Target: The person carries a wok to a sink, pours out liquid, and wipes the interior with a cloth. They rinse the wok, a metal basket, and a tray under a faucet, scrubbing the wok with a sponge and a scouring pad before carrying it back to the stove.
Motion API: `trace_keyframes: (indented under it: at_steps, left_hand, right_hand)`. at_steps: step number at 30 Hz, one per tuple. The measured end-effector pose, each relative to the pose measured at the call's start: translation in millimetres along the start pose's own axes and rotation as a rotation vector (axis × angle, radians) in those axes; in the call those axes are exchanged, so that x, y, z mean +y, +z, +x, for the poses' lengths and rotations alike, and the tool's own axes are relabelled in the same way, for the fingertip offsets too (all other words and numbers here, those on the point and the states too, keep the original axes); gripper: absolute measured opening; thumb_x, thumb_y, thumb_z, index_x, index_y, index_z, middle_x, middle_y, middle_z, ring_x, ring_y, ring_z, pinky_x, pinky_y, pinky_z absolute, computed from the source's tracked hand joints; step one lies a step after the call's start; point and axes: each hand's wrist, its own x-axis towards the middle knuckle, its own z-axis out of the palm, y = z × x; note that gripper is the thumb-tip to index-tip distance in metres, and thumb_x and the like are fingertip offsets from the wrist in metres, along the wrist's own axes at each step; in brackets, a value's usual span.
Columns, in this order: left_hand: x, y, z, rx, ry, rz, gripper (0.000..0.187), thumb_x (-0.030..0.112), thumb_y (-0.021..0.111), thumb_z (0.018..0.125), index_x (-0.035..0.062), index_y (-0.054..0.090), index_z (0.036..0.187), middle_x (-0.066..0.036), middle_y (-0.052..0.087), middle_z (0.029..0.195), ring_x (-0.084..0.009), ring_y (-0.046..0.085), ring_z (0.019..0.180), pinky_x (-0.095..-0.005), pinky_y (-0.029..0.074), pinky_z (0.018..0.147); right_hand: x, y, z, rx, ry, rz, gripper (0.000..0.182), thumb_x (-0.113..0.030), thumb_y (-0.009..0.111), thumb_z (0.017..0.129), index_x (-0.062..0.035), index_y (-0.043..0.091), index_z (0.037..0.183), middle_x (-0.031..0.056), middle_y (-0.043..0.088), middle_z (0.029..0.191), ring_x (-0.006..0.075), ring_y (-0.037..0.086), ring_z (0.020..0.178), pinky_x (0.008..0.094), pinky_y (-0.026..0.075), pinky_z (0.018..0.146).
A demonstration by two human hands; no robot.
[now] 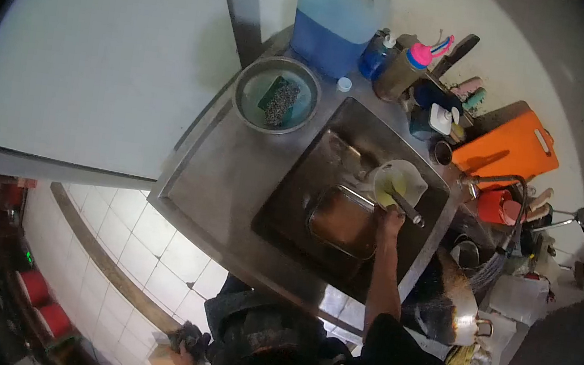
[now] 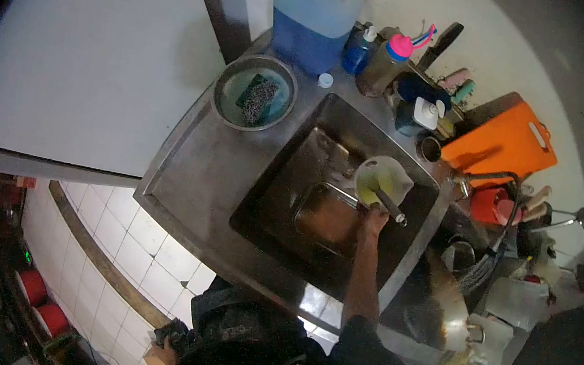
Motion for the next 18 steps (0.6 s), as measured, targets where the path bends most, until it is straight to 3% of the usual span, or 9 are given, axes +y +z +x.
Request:
trace_keyframes:
  at_steps: [1, 3, 4, 7, 8, 9, 11, 15, 18]
  left_hand:
    - [-18, 17, 24, 0.033, 0.086, 0.052, 0.068, 0.037, 0.066, 0.087, -0.0104, 0.044, 0.132, -0.028, 0.059, 0.119, -0.0411, 0.058, 0.106, -0.0445, 0.045, 0.094]
    - [-34, 40, 68, 0.105, 0.265, 0.144, 0.076, 0.049, 0.064, 0.088, -0.0053, 0.041, 0.137, -0.03, 0.06, 0.117, -0.0437, 0.058, 0.105, -0.046, 0.045, 0.092]
    - [-14, 34, 78, -0.128, 0.101, 0.02, 0.075, 0.047, 0.064, 0.088, -0.0061, 0.04, 0.136, -0.029, 0.059, 0.119, -0.0421, 0.057, 0.108, -0.0466, 0.044, 0.094]
    - [61, 12, 78, -0.264, 0.154, -0.098, 0.071, 0.041, 0.064, 0.089, -0.0066, 0.038, 0.135, -0.027, 0.059, 0.116, -0.0385, 0.057, 0.105, -0.0445, 0.044, 0.094]
    - [30, 43, 125, -0.158, 0.27, -0.003, 0.06, 0.036, 0.065, 0.085, -0.0059, 0.048, 0.124, -0.03, 0.061, 0.112, -0.0429, 0.062, 0.097, -0.0482, 0.049, 0.083]
    - [37, 45, 137, -0.162, 0.283, -0.01, 0.06, 0.036, 0.065, 0.085, -0.0059, 0.048, 0.124, -0.03, 0.061, 0.112, -0.0429, 0.062, 0.097, -0.0482, 0.049, 0.083]
    - [58, 48, 150, -0.171, 0.181, -0.247, 0.053, 0.032, 0.065, 0.085, -0.0059, 0.048, 0.117, -0.029, 0.062, 0.108, -0.042, 0.062, 0.094, -0.0475, 0.049, 0.081]
    - [87, 47, 182, -0.226, 0.272, -0.367, 0.051, 0.034, 0.066, 0.085, -0.0035, 0.048, 0.114, -0.026, 0.062, 0.104, -0.0383, 0.062, 0.09, -0.0463, 0.049, 0.079]
    - [100, 44, 199, -0.261, 0.294, -0.377, 0.048, 0.032, 0.066, 0.086, -0.0044, 0.047, 0.11, -0.024, 0.062, 0.1, -0.0347, 0.062, 0.087, -0.0449, 0.05, 0.077]
  right_hand:
    - [-22, 1, -19, 0.013, -0.009, 0.001, 0.038, -0.011, 0.055, 0.09, -0.0011, 0.047, 0.126, 0.0143, 0.064, 0.103, 0.0279, 0.065, 0.089, 0.0367, 0.058, 0.073]
    - [-80, 14, -63, -0.22, 0.049, -0.223, 0.035, -0.012, 0.051, 0.092, 0.0044, 0.047, 0.122, 0.0162, 0.064, 0.1, 0.0245, 0.067, 0.077, 0.0342, 0.058, 0.065]
    - [-95, 17, -75, -0.313, 0.032, -0.296, 0.034, -0.013, 0.049, 0.092, 0.0069, 0.048, 0.119, 0.0178, 0.065, 0.097, 0.0224, 0.067, 0.067, 0.0311, 0.058, 0.059]
    - [-131, 35, -130, -0.374, 0.107, -0.422, 0.032, -0.009, 0.048, 0.094, 0.0075, 0.046, 0.12, 0.0201, 0.065, 0.096, 0.0256, 0.068, 0.071, 0.0332, 0.06, 0.058]
    - [-145, 50, -155, -0.365, 0.096, -0.415, 0.032, -0.009, 0.048, 0.094, 0.0075, 0.046, 0.12, 0.0201, 0.065, 0.096, 0.0256, 0.068, 0.071, 0.0332, 0.06, 0.058]
    - [-157, 72, -183, -0.375, 0.117, -0.428, 0.034, -0.009, 0.049, 0.091, 0.0084, 0.047, 0.121, 0.0198, 0.065, 0.096, 0.0259, 0.068, 0.069, 0.0328, 0.06, 0.058]
    - [-161, 104, -222, -0.373, 0.136, -0.44, 0.037, -0.009, 0.05, 0.089, 0.0093, 0.048, 0.121, 0.0195, 0.065, 0.096, 0.0262, 0.067, 0.067, 0.0324, 0.059, 0.058]
    - [-140, 153, -274, -0.451, 0.211, -0.519, 0.047, -0.009, 0.052, 0.089, 0.01, 0.041, 0.131, 0.0225, 0.061, 0.107, 0.0321, 0.067, 0.089, 0.0369, 0.061, 0.061]
    - [-119, 190, -292, -0.649, 0.223, -0.589, 0.045, -0.014, 0.047, 0.096, 0.0099, 0.04, 0.134, 0.0273, 0.057, 0.121, 0.0361, 0.068, 0.092, 0.0391, 0.063, 0.064]
